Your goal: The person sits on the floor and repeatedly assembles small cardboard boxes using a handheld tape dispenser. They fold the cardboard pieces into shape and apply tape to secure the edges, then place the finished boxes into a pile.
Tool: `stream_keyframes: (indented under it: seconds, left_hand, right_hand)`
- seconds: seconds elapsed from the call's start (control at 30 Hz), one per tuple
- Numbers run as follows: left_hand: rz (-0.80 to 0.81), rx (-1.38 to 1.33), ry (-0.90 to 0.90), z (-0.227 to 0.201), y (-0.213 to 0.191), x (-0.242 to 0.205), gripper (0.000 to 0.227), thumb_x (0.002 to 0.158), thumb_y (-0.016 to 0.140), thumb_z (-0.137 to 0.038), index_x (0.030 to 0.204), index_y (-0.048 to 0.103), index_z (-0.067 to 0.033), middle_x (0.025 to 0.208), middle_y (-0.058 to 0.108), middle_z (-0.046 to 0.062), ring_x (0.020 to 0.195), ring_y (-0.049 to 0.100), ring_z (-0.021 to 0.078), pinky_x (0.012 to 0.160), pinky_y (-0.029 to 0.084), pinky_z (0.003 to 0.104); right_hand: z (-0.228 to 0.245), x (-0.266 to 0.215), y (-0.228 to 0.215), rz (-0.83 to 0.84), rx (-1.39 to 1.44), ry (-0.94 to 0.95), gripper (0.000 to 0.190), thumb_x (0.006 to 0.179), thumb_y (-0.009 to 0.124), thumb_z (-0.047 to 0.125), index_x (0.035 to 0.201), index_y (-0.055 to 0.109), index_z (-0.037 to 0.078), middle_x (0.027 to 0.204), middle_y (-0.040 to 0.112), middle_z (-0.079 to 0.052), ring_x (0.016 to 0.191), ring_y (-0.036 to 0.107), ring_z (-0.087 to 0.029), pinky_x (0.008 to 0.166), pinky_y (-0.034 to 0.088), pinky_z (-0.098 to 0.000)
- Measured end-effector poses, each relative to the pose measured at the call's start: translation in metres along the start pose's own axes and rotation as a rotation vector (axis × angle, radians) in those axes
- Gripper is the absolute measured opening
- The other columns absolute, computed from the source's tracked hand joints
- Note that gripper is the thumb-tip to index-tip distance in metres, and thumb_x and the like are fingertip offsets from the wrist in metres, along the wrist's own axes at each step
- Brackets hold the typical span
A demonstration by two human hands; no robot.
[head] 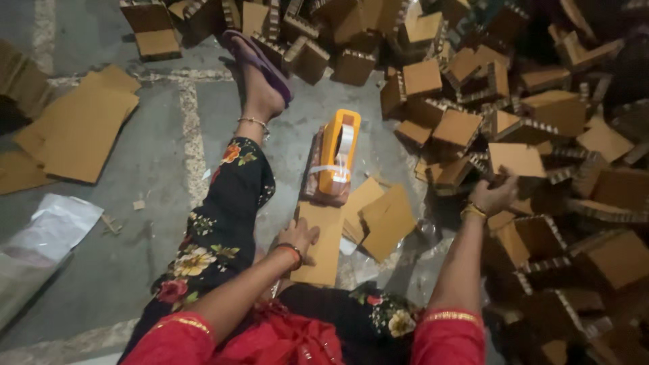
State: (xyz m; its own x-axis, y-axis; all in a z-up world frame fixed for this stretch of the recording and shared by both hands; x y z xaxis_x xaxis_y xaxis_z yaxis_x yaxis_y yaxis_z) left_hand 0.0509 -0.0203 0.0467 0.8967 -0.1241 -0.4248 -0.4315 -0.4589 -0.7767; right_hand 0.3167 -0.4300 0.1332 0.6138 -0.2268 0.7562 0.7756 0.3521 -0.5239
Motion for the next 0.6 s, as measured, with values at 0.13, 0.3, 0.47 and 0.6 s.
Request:
stream_keyframes:
  seconds: [0.13,0.3,0.47,0.6]
  left_hand:
    - [0.006,-0.053,0.013,0.007,0.004,-0.001,0.056,0.064,0.093,-0.034,0.107,0.058,-0.0244,0.124,0.048,0.01,0.123,0.048,0.0371,0.094,0.049,0.052]
    - [-0.218,-0.256,0.111,0.037,0.04,0.011,0.035,0.073,0.086,-0.03,0.102,0.068,-0.0233,0.111,0.06,0.008,0.112,0.059,0.0337,0.094,0.051,0.046]
    - [-0.69,-0.506,0.201,0.065,0.037,0.047,0.032,0.08,0.078,-0.019,0.111,0.068,-0.0127,0.1,0.067,0.014,0.095,0.066,0.0361,0.084,0.055,0.044]
    - [-0.695,-0.427,0.164,0.077,0.032,0.067,0.059,0.064,0.089,-0.014,0.117,0.067,-0.0042,0.107,0.062,0.025,0.092,0.064,0.0461,0.079,0.054,0.052]
  right_hand:
    - [0.054,-0.052,-0.051,0.055,0.241,-0.008,0.027,0.096,0.075,0.004,0.118,0.058,0.005,0.105,0.062,-0.015,0.088,0.059,-0.022,0.078,0.05,-0.0348]
    - [0.133,-0.132,-0.091,0.801,0.237,0.16,0.043,0.092,0.072,0.021,0.129,0.052,0.01,0.079,0.067,-0.012,0.069,0.065,-0.025,0.063,0.05,-0.0397]
    - [0.211,-0.208,-0.118,1.144,0.106,-0.272,0.042,0.086,0.08,0.032,0.115,0.059,0.011,0.096,0.07,-0.019,0.094,0.066,-0.038,0.081,0.052,-0.0486]
    - [0.244,-0.23,-0.123,0.789,-0.001,-0.656,0.048,0.066,0.077,0.033,0.109,0.066,0.015,0.119,0.065,-0.027,0.108,0.06,-0.046,0.082,0.05,-0.0542]
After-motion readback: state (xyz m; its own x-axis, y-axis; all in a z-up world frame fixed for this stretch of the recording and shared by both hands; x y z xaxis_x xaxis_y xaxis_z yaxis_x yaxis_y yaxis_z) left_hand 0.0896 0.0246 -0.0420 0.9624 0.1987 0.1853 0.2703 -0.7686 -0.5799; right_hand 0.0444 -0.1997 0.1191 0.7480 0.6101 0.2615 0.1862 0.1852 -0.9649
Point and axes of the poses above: each hand's wrist, its own x-axis towards the middle knuckle, its own y-axis out of the palm, z = x × y, the point moved 3 cm from there along x, towards the middle knuckle
